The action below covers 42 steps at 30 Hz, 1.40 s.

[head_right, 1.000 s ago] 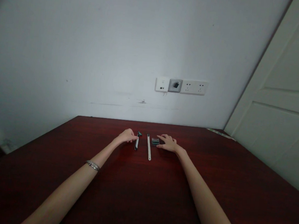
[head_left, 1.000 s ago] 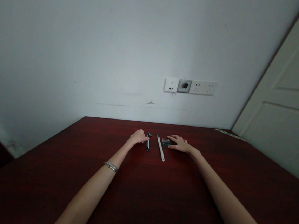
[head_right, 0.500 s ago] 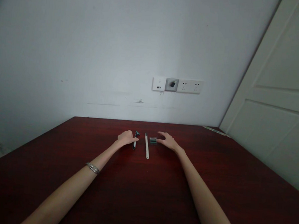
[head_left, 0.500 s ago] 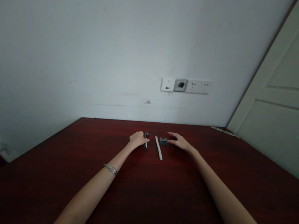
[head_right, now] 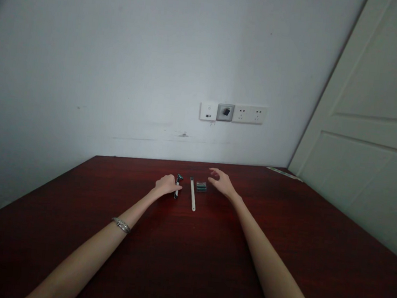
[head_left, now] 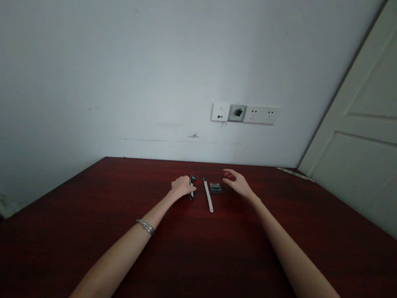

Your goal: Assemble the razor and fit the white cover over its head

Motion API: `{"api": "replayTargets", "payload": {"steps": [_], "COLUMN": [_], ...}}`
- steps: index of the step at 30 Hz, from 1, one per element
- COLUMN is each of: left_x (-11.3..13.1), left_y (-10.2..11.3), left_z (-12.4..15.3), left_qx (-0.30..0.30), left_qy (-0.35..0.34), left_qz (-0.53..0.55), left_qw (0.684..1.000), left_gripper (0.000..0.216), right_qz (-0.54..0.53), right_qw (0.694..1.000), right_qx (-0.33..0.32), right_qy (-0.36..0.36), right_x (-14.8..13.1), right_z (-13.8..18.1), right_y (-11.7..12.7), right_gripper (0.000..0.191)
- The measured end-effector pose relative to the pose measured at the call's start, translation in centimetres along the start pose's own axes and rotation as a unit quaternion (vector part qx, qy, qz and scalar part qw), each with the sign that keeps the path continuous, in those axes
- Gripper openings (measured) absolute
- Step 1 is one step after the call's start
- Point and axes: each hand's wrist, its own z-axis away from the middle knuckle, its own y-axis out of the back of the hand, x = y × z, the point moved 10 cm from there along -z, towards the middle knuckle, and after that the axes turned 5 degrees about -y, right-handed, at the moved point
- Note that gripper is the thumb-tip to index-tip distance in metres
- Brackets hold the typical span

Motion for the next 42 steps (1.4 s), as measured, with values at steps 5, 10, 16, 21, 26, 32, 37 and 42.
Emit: {"api": "replayTargets", "payload": {"steps": [5,10,16,21,26,32,37,42], "left_x": [-0.5,1.1,5.7,8.1,8.3,8.2,6.7,3.5], "left_y": [0.1,1.9,2.6,1.5,1.3,1.3,1.1,3.2], "left_z": [-0.3,-0.7,0.9,2.9,3.1,3.3,2.7,0.5], "left_qx": [0.004,0.031,-0.052,-0.170,-0.198,-0.204,-0.233,-0.178], "left_qy": [0.009,-0.070,-0.215,-0.245,-0.243,-0.240,-0.215,-0.154], "left_qz": [0.010,0.092,0.332,0.471,0.513,0.534,0.473,0.529], "left_qw": [1.000,0.993,0.917,0.830,0.799,0.784,0.822,0.815], "left_gripper": [0.026,0.031,0.037,0.037,0.035,0.036,0.049,0.055], "right_qz": [-0.020,-0.057,-0.204,-0.365,-0.382,-0.382,-0.422,-0.488], "right_qw": [0.999,0.997,0.972,0.906,0.901,0.909,0.894,0.854], "right_qx": [0.039,0.055,-0.037,-0.173,-0.174,-0.148,-0.124,-0.136], "right_qy": [0.018,0.001,-0.108,-0.127,-0.110,-0.082,-0.089,-0.115], "right_x": [-1.7,-2.7,-3.6,-6.8,-8.0,-8.3,-8.6,-10.2], "right_z": [0.1,-0.3,0.0,1.6,1.8,1.4,1.4,2.1], "right_y": [0.9,1.0,-2.1,-5.2,-5.4,-5.2,-4.5,-4.7], "right_gripper": [0.040,0.030,0.027,0.028,0.029,0.027,0.024,0.018]}}
